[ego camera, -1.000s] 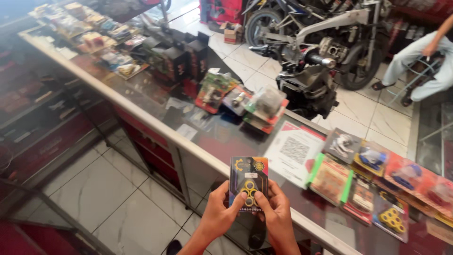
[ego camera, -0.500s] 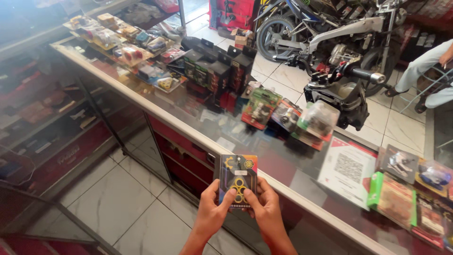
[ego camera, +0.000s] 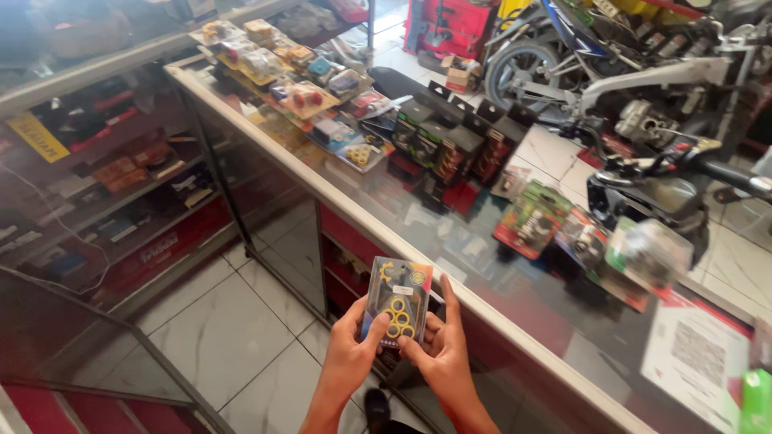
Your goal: The person removes various packaged motorcycle parts from a wall-mounted wire rack and places them individually onto a glass display counter.
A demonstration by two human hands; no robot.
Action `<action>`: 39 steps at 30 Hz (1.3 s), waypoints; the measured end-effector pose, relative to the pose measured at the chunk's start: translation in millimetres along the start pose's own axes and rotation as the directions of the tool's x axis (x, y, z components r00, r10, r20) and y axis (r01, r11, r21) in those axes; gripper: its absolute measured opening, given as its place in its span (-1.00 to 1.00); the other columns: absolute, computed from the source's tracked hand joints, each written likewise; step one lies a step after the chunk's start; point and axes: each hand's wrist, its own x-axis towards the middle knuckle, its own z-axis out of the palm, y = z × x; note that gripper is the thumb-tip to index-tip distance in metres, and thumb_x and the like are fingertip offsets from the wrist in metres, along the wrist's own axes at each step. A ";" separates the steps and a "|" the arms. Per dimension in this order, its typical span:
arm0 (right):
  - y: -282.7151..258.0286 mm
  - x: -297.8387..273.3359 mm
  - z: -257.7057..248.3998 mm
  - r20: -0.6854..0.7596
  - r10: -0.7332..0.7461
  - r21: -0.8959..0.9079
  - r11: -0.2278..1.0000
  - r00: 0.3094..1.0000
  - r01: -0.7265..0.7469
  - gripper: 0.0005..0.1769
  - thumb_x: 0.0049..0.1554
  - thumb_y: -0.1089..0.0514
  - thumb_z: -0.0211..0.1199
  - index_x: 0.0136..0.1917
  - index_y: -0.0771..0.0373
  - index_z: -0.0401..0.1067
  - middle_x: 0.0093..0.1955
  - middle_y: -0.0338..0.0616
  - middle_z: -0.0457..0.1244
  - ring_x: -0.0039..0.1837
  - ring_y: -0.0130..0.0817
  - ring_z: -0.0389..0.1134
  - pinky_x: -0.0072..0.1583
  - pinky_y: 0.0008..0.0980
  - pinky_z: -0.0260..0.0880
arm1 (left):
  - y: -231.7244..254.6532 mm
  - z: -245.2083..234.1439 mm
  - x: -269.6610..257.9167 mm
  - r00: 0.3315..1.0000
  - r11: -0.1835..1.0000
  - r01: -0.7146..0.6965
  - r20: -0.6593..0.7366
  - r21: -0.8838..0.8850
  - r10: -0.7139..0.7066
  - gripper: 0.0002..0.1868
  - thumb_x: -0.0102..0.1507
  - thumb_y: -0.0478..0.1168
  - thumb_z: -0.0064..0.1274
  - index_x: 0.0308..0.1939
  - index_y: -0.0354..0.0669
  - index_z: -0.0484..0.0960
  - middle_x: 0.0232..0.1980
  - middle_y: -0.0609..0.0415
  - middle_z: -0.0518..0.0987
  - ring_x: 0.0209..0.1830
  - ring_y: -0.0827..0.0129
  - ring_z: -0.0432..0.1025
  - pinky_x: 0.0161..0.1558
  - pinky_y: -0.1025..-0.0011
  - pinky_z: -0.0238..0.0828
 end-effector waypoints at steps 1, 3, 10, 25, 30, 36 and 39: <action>2.5 9.2 3.7 -0.009 0.019 -0.011 1.000 1.000 -0.019 0.32 -0.07 0.52 0.26 0.71 -0.13 -0.38 0.14 0.01 0.34 0.01 -0.46 0.44 -0.09 -0.49 0.48 | 2.5 -3.8 6.2 1.000 1.000 0.013 -0.025 0.026 -0.012 -0.46 0.29 -0.21 0.10 0.37 -0.24 0.50 -0.22 0.06 0.65 -0.40 0.59 0.40 -0.42 0.51 0.36; 9.3 31.1 11.5 0.049 0.017 -0.030 0.999 0.999 -0.015 0.25 -0.05 0.52 0.26 0.69 -0.07 -0.30 0.14 0.02 0.35 -0.05 -0.42 0.42 -0.15 -0.50 0.41 | 10.0 -14.2 19.1 0.991 0.988 -0.117 -0.057 0.102 0.124 -0.38 0.30 -0.23 0.07 0.44 -0.26 0.32 -0.02 0.07 0.66 -0.19 0.59 0.48 -0.20 0.54 0.45; 29.8 111.8 37.4 0.173 0.010 -0.044 0.999 0.985 -0.003 -0.08 0.02 0.52 0.31 0.60 0.25 0.13 0.14 -0.02 0.34 -0.02 -0.45 0.38 -0.11 -0.52 0.39 | 57.8 -43.3 78.4 0.991 0.972 -0.108 -0.057 0.208 0.122 -0.39 0.30 -0.22 0.00 0.47 -0.11 0.39 0.05 -0.01 0.69 -0.11 0.51 0.50 -0.07 0.47 0.52; 23.8 231.8 43.4 0.045 -0.099 -0.266 0.958 0.994 0.107 -0.27 0.04 0.31 0.41 0.46 0.23 0.29 0.07 -0.19 0.42 0.03 -0.58 0.42 -0.05 -0.55 0.42 | 86.1 -50.9 207.2 0.968 0.834 -0.237 0.194 0.499 0.159 -0.42 0.20 -0.34 0.15 0.34 -0.11 0.50 -0.02 -0.02 0.50 -0.04 0.21 0.50 0.01 0.36 0.46; 27.5 257.9 58.4 -0.148 -0.036 -0.632 0.772 0.988 -0.067 -0.23 0.00 0.14 0.48 0.47 0.02 0.37 -0.38 -0.04 0.25 -0.35 -0.48 0.13 -0.28 -0.37 0.20 | 70.5 -66.9 245.8 0.964 0.808 -0.261 0.186 0.527 0.190 -0.46 0.20 -0.33 0.16 0.29 -0.05 0.55 0.07 -0.03 0.47 0.04 0.12 0.50 0.07 0.30 0.43; 34.7 296.9 88.8 -0.212 -0.142 -0.722 0.689 0.967 -0.057 -0.23 -0.02 0.05 0.47 0.46 0.03 0.35 -0.31 -0.02 0.35 -0.37 -0.34 0.27 -0.23 -0.30 0.34 | 62.5 -96.0 304.7 0.905 0.716 -0.425 0.262 0.553 0.335 -0.49 0.18 -0.31 0.18 0.25 -0.07 0.58 0.11 -0.12 0.43 0.08 0.02 0.44 0.07 0.23 0.42; 40.2 318.7 104.9 -0.285 -0.141 -0.747 0.653 0.948 -0.127 -0.27 0.00 0.02 0.44 0.43 0.01 0.36 -0.17 -0.02 0.40 -0.31 -0.23 0.39 -0.16 -0.26 0.41 | 69.7 -107.7 335.4 0.863 0.628 -0.505 0.323 0.592 0.388 -0.51 0.18 -0.27 0.21 0.22 -0.11 0.59 0.09 -0.14 0.43 0.07 -0.02 0.42 0.04 0.18 0.40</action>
